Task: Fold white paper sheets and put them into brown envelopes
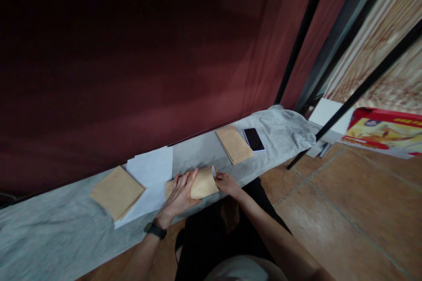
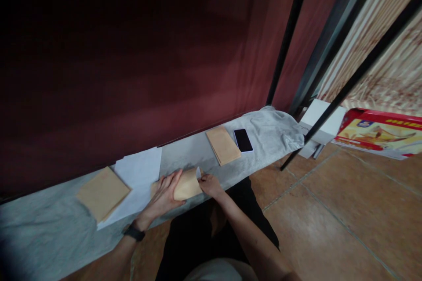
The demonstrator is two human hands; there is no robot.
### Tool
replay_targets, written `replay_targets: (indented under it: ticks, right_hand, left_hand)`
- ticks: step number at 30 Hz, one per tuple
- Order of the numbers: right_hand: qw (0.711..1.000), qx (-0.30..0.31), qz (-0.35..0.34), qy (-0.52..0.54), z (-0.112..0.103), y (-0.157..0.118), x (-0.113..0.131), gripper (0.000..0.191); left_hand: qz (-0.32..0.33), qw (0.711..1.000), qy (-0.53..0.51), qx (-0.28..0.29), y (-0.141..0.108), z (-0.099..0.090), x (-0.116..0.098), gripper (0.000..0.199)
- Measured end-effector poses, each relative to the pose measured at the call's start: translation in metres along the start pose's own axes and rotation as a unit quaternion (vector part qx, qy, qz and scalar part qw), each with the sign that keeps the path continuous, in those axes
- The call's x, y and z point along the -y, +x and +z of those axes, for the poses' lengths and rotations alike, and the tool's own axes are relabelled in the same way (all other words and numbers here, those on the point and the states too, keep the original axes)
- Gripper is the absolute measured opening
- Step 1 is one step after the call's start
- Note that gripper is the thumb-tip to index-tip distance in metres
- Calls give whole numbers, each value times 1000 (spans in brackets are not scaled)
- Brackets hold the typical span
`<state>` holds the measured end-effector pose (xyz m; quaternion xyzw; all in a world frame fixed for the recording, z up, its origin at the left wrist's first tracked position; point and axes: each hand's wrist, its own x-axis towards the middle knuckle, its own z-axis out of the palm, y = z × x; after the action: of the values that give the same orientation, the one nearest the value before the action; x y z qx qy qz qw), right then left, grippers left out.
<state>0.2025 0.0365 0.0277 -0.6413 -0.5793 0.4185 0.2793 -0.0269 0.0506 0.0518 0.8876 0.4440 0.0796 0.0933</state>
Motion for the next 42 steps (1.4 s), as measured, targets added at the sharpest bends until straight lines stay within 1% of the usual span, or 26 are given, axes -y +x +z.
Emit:
replay_targets:
  ticks: [6,11,15,21,30,34,42]
  right_hand:
    - [1000,-7,6,19,1,2,-3,25]
    - [998,-55,-1,38,6,2,-5,29]
    - [996,-84,1,33,10,1,-3,27]
    - [995,-100,14,13,11,-1,-1,23]
    - [992,-123,16,4,14,-3,-4,24]
    - [990,-141,17,8,13,-3,-5,21]
    - [981,-187,17,40,16,0,-11,10]
  left_hand:
    - [11,1000,4,-2,1,1,1,115]
    - [14,1000,10,-9,2,2,1,111]
    - [21,1000,15,-7,2,4,1,112]
    - [25,1000,13,-1,2,6,1,114]
    - [22,1000,7,-10,3,7,1,111]
    - [24,1000,9,-7,3,7,1,110]
    - [33,999,16,-7,4,4,0,108]
